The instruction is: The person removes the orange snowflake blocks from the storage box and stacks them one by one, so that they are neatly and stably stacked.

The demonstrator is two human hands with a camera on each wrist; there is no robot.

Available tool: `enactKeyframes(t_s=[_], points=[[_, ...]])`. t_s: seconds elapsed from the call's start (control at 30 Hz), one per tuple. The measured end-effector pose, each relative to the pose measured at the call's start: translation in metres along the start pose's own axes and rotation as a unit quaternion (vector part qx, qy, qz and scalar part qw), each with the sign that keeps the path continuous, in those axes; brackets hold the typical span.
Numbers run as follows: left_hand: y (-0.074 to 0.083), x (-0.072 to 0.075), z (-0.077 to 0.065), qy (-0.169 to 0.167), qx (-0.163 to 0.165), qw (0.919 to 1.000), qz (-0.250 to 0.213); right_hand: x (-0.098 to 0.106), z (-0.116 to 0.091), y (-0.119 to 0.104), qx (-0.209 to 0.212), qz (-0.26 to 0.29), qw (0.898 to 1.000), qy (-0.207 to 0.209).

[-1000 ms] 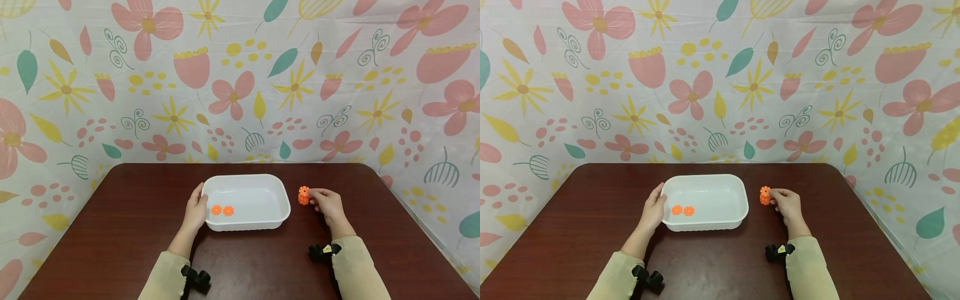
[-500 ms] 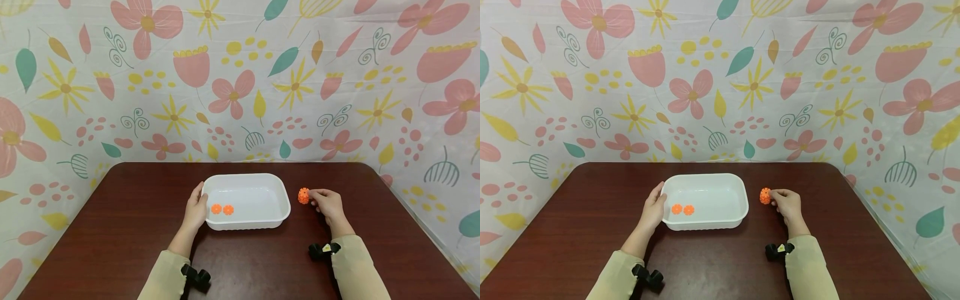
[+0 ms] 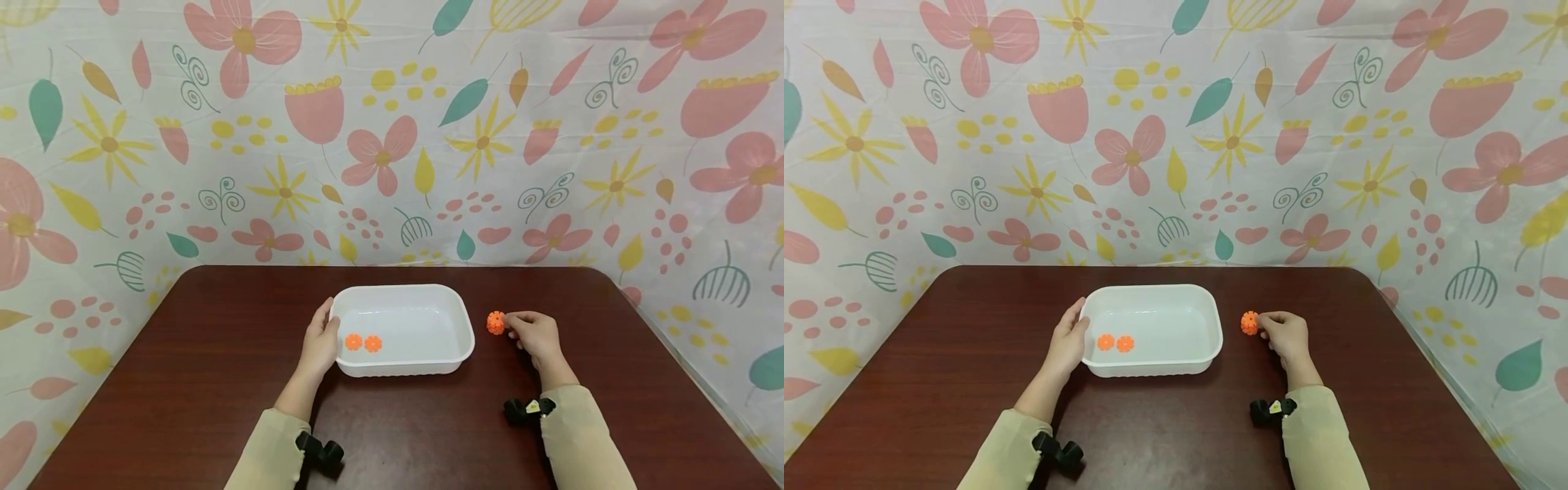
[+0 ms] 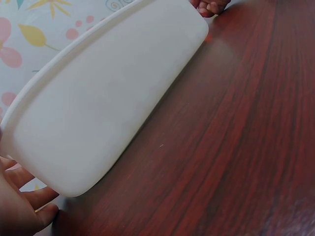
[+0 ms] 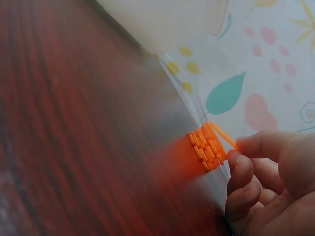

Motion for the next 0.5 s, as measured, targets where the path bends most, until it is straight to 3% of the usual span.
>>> enactKeyframes(t_s=[0.5], points=[[-0.0001,0.0008,-0.0002,0.001,0.001,1.0,0.002,0.0028,-0.0002,0.0015,0.004,-0.012,1.0,0.012]])
Point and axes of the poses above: each hand's wrist, its own z-axis towards the middle knuckle, its own x-axis out of the back of the hand, y = z × x, the point moved 7 cm from there along z, towards the middle knuckle, and after that the axes turned 8 degrees about z, right-handed, at the moved point
